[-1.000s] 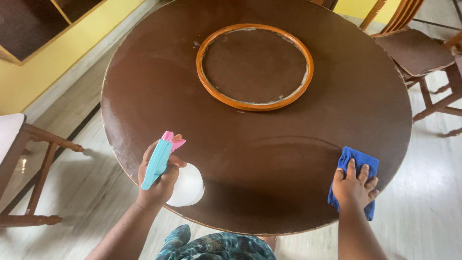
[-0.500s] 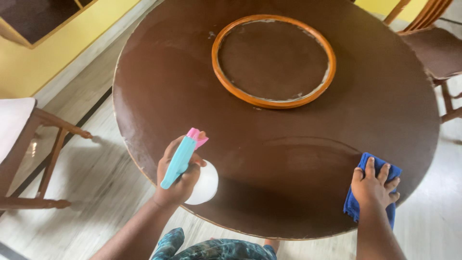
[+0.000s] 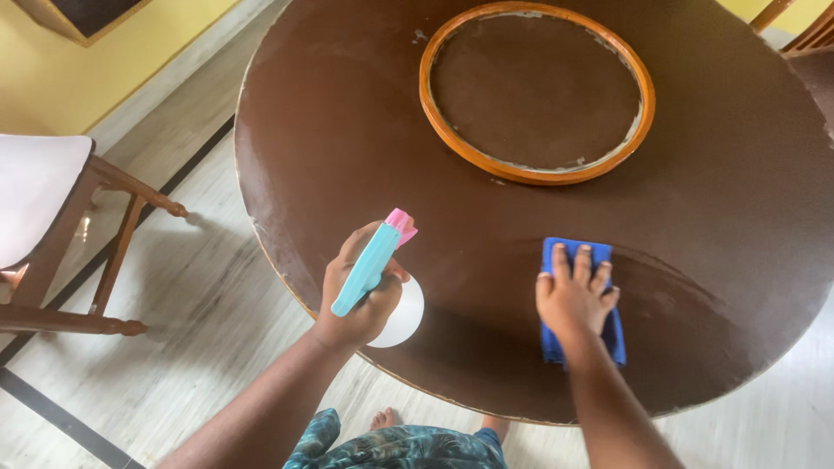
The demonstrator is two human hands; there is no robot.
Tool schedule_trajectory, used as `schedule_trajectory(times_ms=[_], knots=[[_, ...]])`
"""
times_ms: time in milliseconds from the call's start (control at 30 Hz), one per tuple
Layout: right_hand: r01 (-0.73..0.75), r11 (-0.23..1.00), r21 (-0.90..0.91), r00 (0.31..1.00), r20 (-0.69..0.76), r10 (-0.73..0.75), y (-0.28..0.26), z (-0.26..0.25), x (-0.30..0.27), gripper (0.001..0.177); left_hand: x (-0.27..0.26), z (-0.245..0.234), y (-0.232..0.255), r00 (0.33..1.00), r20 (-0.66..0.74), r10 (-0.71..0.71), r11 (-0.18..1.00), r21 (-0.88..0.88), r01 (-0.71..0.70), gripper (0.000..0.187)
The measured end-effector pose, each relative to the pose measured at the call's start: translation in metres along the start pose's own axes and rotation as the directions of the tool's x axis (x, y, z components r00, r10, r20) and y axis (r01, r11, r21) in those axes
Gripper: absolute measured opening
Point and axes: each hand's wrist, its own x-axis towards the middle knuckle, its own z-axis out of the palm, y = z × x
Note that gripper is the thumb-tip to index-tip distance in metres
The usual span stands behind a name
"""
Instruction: The person sprays a cleaning solution onto a round wooden table and wipes the surface with a blue cloth. They move around the table to clean different sections, working around a circular tray placed in the center.
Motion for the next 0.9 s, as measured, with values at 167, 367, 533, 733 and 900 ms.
schedule_trajectory(times_ms=[167,367,533,733,900], knots=[[0.231,0.973,-0.016,0.972,-0.034,-0.231,-0.070,0.007,-0.034,0.065,0.003,0.002,0.009,0.998,-0.016,-0.062,0.997,-0.050,0.061,0.059],[0.384,0.923,0.014,0.923,0.002,-0.384,-0.111,0.003,-0.084,0.063,0.005,0.003,0.010,0.995,-0.023,-0.098,0.987,-0.132,0.094,0.058],[0.427,0.904,0.012,0.898,0.111,-0.425,-0.108,-0.013,-0.120,0.061,0.005,0.004,0.011,0.990,-0.014,-0.143,0.977,-0.164,0.139,0.061],[0.342,0.939,0.041,0.916,0.208,-0.342,-0.100,-0.030,-0.111,0.058,0.005,0.004,0.007,0.995,-0.030,-0.098,0.993,-0.069,0.096,0.056],[0.269,0.962,0.056,0.956,0.108,-0.274,-0.066,-0.024,-0.080,0.058,0.003,0.004,0.005,0.993,-0.031,-0.117,0.989,-0.096,0.114,0.057]])
